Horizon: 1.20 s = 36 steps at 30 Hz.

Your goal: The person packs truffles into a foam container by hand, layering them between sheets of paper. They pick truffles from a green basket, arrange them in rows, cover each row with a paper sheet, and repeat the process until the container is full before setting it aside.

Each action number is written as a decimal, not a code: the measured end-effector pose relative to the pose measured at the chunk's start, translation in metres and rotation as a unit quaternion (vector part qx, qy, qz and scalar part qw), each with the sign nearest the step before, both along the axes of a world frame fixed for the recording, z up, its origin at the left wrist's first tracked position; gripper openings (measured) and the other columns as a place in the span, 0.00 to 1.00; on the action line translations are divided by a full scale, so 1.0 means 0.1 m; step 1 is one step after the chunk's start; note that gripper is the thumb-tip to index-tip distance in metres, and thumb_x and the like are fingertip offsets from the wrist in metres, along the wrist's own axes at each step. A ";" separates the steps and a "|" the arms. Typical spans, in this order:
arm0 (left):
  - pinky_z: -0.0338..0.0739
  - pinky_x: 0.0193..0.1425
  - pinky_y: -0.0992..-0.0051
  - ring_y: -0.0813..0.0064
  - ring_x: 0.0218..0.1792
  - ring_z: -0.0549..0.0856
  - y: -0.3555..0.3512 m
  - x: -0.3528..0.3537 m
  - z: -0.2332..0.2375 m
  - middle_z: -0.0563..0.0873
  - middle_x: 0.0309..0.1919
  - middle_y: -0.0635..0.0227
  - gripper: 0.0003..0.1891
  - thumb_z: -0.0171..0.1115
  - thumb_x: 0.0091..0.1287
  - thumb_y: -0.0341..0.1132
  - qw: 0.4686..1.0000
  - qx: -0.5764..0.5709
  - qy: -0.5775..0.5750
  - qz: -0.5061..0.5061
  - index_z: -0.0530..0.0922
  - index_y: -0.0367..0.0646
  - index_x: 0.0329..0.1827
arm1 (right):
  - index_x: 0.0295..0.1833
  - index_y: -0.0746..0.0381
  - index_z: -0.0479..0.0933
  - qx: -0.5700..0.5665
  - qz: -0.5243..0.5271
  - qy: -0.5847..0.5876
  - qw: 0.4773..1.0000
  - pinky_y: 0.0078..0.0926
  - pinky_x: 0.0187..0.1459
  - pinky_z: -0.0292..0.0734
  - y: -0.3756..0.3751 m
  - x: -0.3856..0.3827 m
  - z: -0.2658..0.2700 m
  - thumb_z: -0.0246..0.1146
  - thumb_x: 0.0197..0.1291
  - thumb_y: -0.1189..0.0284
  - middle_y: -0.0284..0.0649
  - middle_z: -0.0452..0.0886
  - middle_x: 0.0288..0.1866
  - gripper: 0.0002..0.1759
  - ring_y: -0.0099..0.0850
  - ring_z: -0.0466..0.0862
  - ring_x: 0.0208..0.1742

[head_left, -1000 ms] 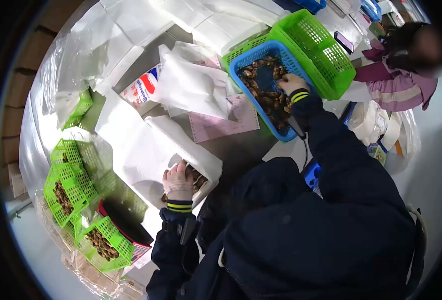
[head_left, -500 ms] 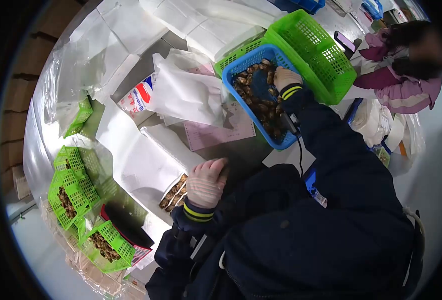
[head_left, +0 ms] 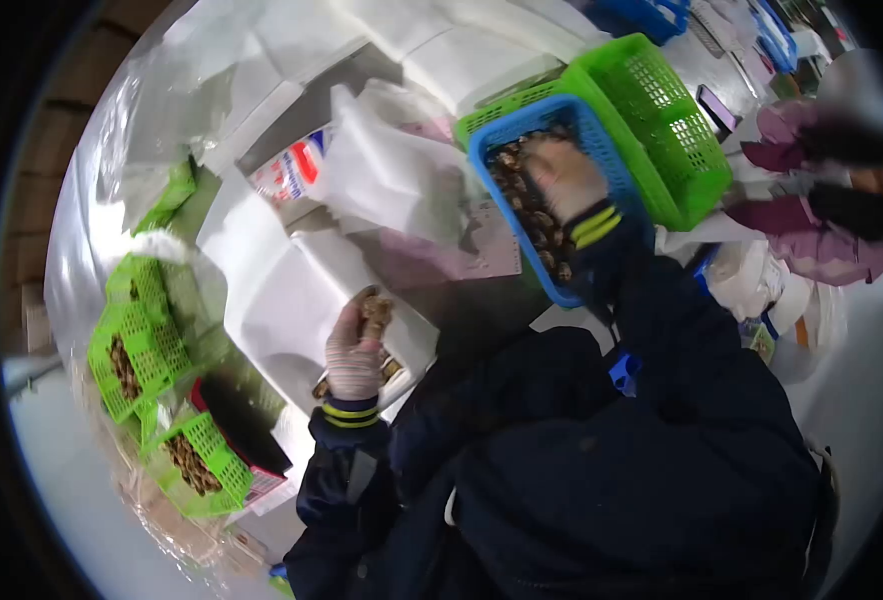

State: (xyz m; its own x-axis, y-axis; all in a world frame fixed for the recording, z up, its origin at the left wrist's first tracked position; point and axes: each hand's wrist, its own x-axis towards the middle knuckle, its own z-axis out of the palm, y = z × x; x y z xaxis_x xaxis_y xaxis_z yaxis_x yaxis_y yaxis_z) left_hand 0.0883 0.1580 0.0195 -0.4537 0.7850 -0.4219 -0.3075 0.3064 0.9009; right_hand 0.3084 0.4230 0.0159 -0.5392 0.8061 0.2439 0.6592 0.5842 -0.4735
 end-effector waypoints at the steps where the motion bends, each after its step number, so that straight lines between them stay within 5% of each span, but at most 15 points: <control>1: 0.74 0.56 0.72 0.74 0.49 0.79 -0.38 -0.32 -0.34 0.83 0.40 0.67 0.19 0.66 0.61 0.31 0.993 -0.011 0.103 0.050 0.77 0.38 0.56 | 0.47 0.58 0.79 -0.010 -0.038 -0.103 0.994 0.45 0.50 0.75 0.44 0.18 -0.47 0.58 0.60 0.64 0.48 0.81 0.45 0.13 0.48 0.80 0.49; 2: 0.72 0.59 0.66 0.70 0.50 0.79 -0.60 -0.51 -0.21 0.83 0.41 0.68 0.18 0.67 0.57 0.33 0.901 -0.127 0.413 -0.034 0.79 0.42 0.52 | 0.48 0.54 0.79 -0.106 -0.139 -0.264 0.949 0.45 0.51 0.76 0.51 0.05 -0.19 0.61 0.57 0.63 0.48 0.81 0.48 0.14 0.49 0.80 0.51; 3: 0.69 0.62 0.60 0.66 0.51 0.78 -0.81 -0.67 -0.07 0.82 0.41 0.69 0.17 0.67 0.54 0.34 0.695 -0.251 0.663 -0.121 0.80 0.47 0.48 | 0.51 0.51 0.79 -0.056 -0.096 -0.307 0.945 0.46 0.50 0.77 0.76 0.17 -0.58 0.63 0.55 0.62 0.48 0.81 0.49 0.17 0.50 0.80 0.51; 5: 0.67 0.64 0.57 0.58 0.54 0.77 -1.13 -0.89 -0.03 0.83 0.45 0.69 0.15 0.67 0.50 0.38 0.679 -0.380 0.595 -0.201 0.81 0.52 0.44 | 0.46 0.56 0.80 -0.096 -0.065 -0.337 0.935 0.48 0.50 0.77 0.88 0.06 -0.66 0.55 0.59 0.66 0.52 0.81 0.49 0.13 0.51 0.80 0.52; 7: 0.62 0.67 0.55 0.64 0.58 0.74 -1.44 -0.95 -0.29 0.81 0.51 0.73 0.18 0.65 0.53 0.40 0.630 -0.275 0.703 -0.183 0.79 0.53 0.48 | 0.50 0.57 0.80 -0.087 -0.061 -0.374 0.921 0.50 0.49 0.76 1.04 0.16 -0.82 0.59 0.57 0.68 0.50 0.82 0.48 0.15 0.51 0.80 0.52; 11: 0.56 0.69 0.48 0.65 0.62 0.71 -1.51 -0.92 -0.37 0.79 0.55 0.74 0.23 0.65 0.53 0.40 0.622 -0.281 0.713 -0.159 0.74 0.55 0.55 | 0.57 0.59 0.77 -0.321 -0.074 -0.055 0.943 0.25 0.38 0.77 0.65 -0.14 -0.43 0.64 0.55 0.71 0.41 0.84 0.39 0.21 0.28 0.83 0.40; 14: 0.48 0.71 0.41 0.63 0.65 0.69 -1.59 -0.88 -0.57 0.80 0.54 0.72 0.19 0.62 0.56 0.37 0.602 -0.278 0.726 -0.182 0.75 0.56 0.52 | 0.67 0.63 0.67 -0.460 0.175 0.162 0.855 0.16 0.30 0.70 -0.42 -1.05 -0.09 0.65 0.57 0.71 0.36 0.80 0.36 0.31 0.19 0.74 0.29; 15: 0.46 0.72 0.39 0.63 0.66 0.69 -1.58 -0.89 -0.58 0.81 0.54 0.72 0.17 0.61 0.57 0.37 0.601 -0.287 0.719 -0.201 0.75 0.55 0.50 | 0.66 0.63 0.68 -0.487 0.175 0.003 0.855 0.16 0.30 0.71 -0.85 -1.34 0.37 0.65 0.57 0.69 0.36 0.80 0.36 0.30 0.19 0.75 0.29; 16: 0.46 0.72 0.39 0.63 0.66 0.69 -1.57 -0.90 -0.62 0.81 0.54 0.72 0.17 0.61 0.57 0.37 0.602 -0.284 0.719 -0.199 0.75 0.55 0.50 | 0.64 0.62 0.70 -0.400 0.352 0.109 0.839 0.18 0.29 0.71 -1.04 -1.52 -0.17 0.65 0.58 0.66 0.34 0.79 0.31 0.28 0.19 0.75 0.28; 17: 0.44 0.72 0.38 0.64 0.66 0.70 -1.57 -0.93 -0.66 0.81 0.54 0.72 0.15 0.60 0.58 0.37 0.603 -0.270 0.725 -0.193 0.76 0.55 0.49 | 0.59 0.61 0.75 -0.553 0.214 -0.012 0.805 0.22 0.30 0.74 -1.45 -1.76 0.15 0.66 0.56 0.68 0.35 0.80 0.29 0.24 0.23 0.76 0.26; 19: 0.43 0.72 0.37 0.65 0.66 0.71 -1.56 -0.95 -0.71 0.82 0.53 0.73 0.13 0.58 0.59 0.37 0.608 -0.255 0.729 -0.187 0.76 0.55 0.47 | 0.54 0.61 0.79 -0.596 0.216 -0.107 0.766 0.30 0.34 0.77 -1.87 -2.14 0.08 0.65 0.55 0.64 0.41 0.84 0.33 0.21 0.33 0.81 0.27; 23: 0.39 0.72 0.34 0.68 0.59 0.77 -1.45 -0.95 -0.60 0.85 0.44 0.73 0.09 0.54 0.62 0.38 0.658 -0.238 0.687 -0.195 0.77 0.55 0.44 | 0.47 0.61 0.81 -0.365 0.319 -0.317 0.815 0.41 0.47 0.77 -2.27 -2.50 -0.40 0.59 0.54 0.57 0.52 0.84 0.39 0.21 0.47 0.84 0.41; 27: 0.39 0.73 0.35 0.71 0.53 0.78 -1.41 -1.00 -0.62 0.83 0.37 0.74 0.05 0.54 0.61 0.35 0.659 -0.329 0.613 -0.286 0.77 0.54 0.38 | 0.50 0.61 0.78 -0.257 0.319 -0.252 0.877 0.44 0.50 0.76 -2.36 -2.43 -0.43 0.55 0.61 0.65 0.53 0.82 0.44 0.16 0.49 0.82 0.46; 33: 0.48 0.74 0.42 0.71 0.50 0.78 -1.46 -1.00 -0.73 0.81 0.35 0.75 0.08 0.51 0.60 0.31 0.669 -0.250 0.672 -0.194 0.75 0.55 0.39 | 0.51 0.57 0.75 -0.157 0.432 -0.306 0.834 0.41 0.49 0.77 -2.40 -2.56 -0.46 0.61 0.54 0.69 0.48 0.78 0.50 0.17 0.47 0.80 0.50; 36: 0.52 0.71 0.41 0.68 0.52 0.77 -1.39 -1.00 -0.51 0.81 0.36 0.72 0.07 0.54 0.58 0.33 0.707 -0.257 0.625 -0.209 0.75 0.53 0.39 | 0.41 0.59 0.79 -0.166 0.441 -0.304 0.828 0.44 0.47 0.78 -2.48 -2.59 -0.62 0.62 0.50 0.69 0.49 0.80 0.41 0.11 0.49 0.81 0.45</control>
State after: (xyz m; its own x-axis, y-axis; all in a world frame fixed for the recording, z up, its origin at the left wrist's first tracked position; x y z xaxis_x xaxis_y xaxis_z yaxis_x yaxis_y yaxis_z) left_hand -0.0114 0.0188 -0.0316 -0.4986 0.8489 -0.1753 0.8439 0.5216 0.1254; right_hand 0.0495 0.1750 -0.0457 -0.8957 0.0024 -0.4447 0.2213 0.8698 -0.4411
